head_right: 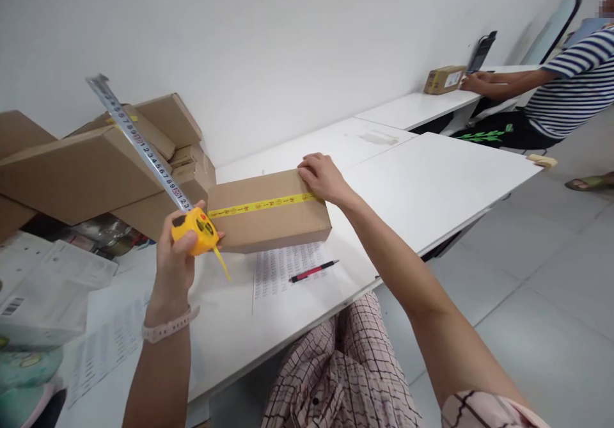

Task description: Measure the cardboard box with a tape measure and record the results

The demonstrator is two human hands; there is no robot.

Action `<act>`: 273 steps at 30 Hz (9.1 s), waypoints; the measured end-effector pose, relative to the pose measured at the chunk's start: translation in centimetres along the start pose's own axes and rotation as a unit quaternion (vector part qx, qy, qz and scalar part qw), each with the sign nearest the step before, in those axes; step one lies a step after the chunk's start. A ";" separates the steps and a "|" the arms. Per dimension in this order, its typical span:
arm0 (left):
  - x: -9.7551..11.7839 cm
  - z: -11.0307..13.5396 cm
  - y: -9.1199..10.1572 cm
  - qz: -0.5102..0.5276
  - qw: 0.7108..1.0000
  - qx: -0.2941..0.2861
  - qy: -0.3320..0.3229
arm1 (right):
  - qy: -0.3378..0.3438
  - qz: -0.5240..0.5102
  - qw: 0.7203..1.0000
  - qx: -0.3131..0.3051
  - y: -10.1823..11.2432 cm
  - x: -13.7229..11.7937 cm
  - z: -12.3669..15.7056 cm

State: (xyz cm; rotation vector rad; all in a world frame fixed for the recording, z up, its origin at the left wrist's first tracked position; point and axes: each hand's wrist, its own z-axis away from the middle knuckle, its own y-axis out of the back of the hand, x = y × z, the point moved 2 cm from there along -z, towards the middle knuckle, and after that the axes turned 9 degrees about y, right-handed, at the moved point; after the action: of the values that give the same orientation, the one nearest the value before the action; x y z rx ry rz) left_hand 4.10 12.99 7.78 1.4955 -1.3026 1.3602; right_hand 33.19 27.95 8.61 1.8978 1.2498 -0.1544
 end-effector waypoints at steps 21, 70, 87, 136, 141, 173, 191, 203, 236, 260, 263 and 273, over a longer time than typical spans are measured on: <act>-6.7 14.8 -3.5 0.149 0.898 -0.229 0.344 | 0.103 0.226 0.963 -0.104 -1.8 -4.2 0.9; -8.3 6.3 0.2 0.139 0.988 0.035 0.054 | -0.087 -0.091 0.987 0.100 1.8 -1.1 11.1; -8.5 3.0 2.5 -0.035 0.998 0.038 0.022 | -0.137 -0.135 0.974 0.116 -3.3 4.8 13.4; -13.9 11.4 -7.2 -0.579 0.684 -0.356 -0.264 | -0.218 -0.169 0.948 0.161 -3.0 0.0 19.4; -15.6 11.9 -8.8 -0.632 0.649 -0.368 -0.211 | -0.310 -0.396 0.859 0.092 -7.8 -1.1 18.6; -15.8 11.5 -9.5 -0.643 0.650 -0.367 -0.172 | -0.271 -0.204 0.941 -0.006 -9.3 -1.0 17.9; -15.8 11.6 -9.4 -0.647 0.648 -0.359 -0.183 | -0.274 -0.203 0.940 0.007 -9.2 -0.8 17.9; -15.8 11.5 -9.4 -0.649 0.646 -0.358 -0.183 | -0.276 -0.210 0.938 0.001 -9.2 -1.0 17.9; -15.8 11.5 -9.4 -0.636 0.656 -0.373 -0.161 | -0.271 -0.205 0.940 0.017 -9.1 -0.7 17.9; -15.6 11.5 -9.5 -0.639 0.654 -0.366 -0.173 | -0.257 -0.168 0.950 0.051 -9.1 -0.8 18.0; -15.5 11.4 -9.4 -0.640 0.654 -0.366 -0.170 | -0.252 -0.112 0.955 0.112 -7.8 0.0 18.7; -13.5 10.7 -8.8 -0.579 0.720 -0.304 -0.233 | -0.158 0.284 0.942 -0.080 -3.1 6.6 20.1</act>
State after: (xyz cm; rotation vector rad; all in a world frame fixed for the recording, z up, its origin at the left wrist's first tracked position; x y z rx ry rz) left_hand 16.19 7.63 -6.37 1.6620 -0.6244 -0.2690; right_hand 40.46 19.15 -9.45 1.9189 0.4580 -0.0434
